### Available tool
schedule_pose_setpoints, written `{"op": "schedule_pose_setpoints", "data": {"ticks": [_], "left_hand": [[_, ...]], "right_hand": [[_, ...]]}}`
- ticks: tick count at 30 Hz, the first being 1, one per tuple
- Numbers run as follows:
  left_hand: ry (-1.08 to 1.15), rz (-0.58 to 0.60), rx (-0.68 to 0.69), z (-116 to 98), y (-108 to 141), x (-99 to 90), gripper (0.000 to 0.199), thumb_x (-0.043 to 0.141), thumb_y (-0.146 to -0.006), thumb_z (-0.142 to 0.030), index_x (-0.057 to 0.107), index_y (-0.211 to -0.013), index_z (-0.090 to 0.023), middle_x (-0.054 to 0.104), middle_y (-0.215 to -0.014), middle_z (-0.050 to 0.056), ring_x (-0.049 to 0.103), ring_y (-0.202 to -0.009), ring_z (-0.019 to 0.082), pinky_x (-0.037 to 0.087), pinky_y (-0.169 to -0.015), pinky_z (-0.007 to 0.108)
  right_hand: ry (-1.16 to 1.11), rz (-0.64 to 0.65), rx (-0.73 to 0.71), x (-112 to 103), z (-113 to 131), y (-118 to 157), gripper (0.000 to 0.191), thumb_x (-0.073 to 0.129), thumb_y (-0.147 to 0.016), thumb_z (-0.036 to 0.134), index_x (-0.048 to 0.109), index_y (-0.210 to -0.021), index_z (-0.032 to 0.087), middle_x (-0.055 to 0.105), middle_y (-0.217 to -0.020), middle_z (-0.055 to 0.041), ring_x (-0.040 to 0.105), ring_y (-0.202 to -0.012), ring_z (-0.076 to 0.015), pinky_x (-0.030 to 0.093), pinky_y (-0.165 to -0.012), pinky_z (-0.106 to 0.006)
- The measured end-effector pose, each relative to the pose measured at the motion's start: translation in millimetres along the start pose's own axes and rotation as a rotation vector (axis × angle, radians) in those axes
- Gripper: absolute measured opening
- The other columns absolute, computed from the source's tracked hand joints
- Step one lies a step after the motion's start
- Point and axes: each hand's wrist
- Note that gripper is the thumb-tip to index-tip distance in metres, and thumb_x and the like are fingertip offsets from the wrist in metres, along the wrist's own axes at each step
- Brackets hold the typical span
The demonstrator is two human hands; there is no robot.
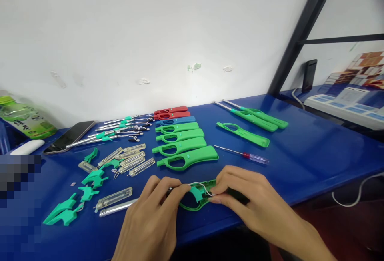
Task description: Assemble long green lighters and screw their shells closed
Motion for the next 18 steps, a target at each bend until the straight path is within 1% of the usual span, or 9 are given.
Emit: {"op": "schedule_pose_setpoints", "data": {"ticks": [5, 7, 12, 18], "left_hand": [[0.002, -0.026, 0.041, 2.7, -2.4, -1.8, 0.042, 0.054, -0.102, 0.003, 0.065, -0.134, -0.022, 0.070, -0.113, 0.004, 0.056, -0.103, 0.021, 0.057, -0.088, 0.033], [-0.004, -0.036, 0.055, 4.2, -3.2, -1.2, 0.041, 0.054, -0.102, 0.003, 0.065, -0.133, -0.021, 0.070, -0.113, 0.004, 0.057, -0.105, 0.021, 0.056, -0.091, 0.033], [-0.017, -0.057, 0.076, 4.0, -5.3, 0.1, 0.042, 0.051, -0.101, 0.005, 0.067, -0.131, -0.020, 0.071, -0.111, 0.004, 0.059, -0.101, 0.020, 0.057, -0.085, 0.031], [-0.008, -0.104, 0.099, 1.4, -11.8, -0.3, 0.037, 0.051, -0.101, 0.006, 0.072, -0.120, -0.018, 0.072, -0.105, 0.004, 0.060, -0.096, 0.019, 0.058, -0.082, 0.029]], "right_hand": [[0.006, -0.001, 0.004, 0.6, -0.7, 0.6, 0.010, 0.070, -0.106, 0.019, 0.067, -0.097, 0.025, 0.070, -0.097, 0.0053, 0.067, -0.089, -0.0100, 0.048, -0.082, -0.021], [0.005, 0.002, 0.008, 0.5, -0.6, 0.8, 0.010, 0.069, -0.106, 0.019, 0.067, -0.097, 0.025, 0.070, -0.097, 0.0052, 0.067, -0.089, -0.0101, 0.048, -0.081, -0.021], [0.016, 0.011, 0.012, -0.3, 0.1, 1.2, 0.010, 0.069, -0.106, 0.021, 0.066, -0.097, 0.024, 0.070, -0.096, 0.0042, 0.066, -0.089, -0.0113, 0.048, -0.080, -0.023], [0.020, 0.022, 0.005, 0.4, -0.3, 0.4, 0.011, 0.066, -0.108, 0.024, 0.065, -0.097, 0.025, 0.069, -0.099, 0.0041, 0.066, -0.090, -0.0118, 0.048, -0.082, -0.024]]}}
Point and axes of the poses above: each hand's wrist, its own y-axis away from the middle knuckle, its own x-axis out of the palm, z = x × y
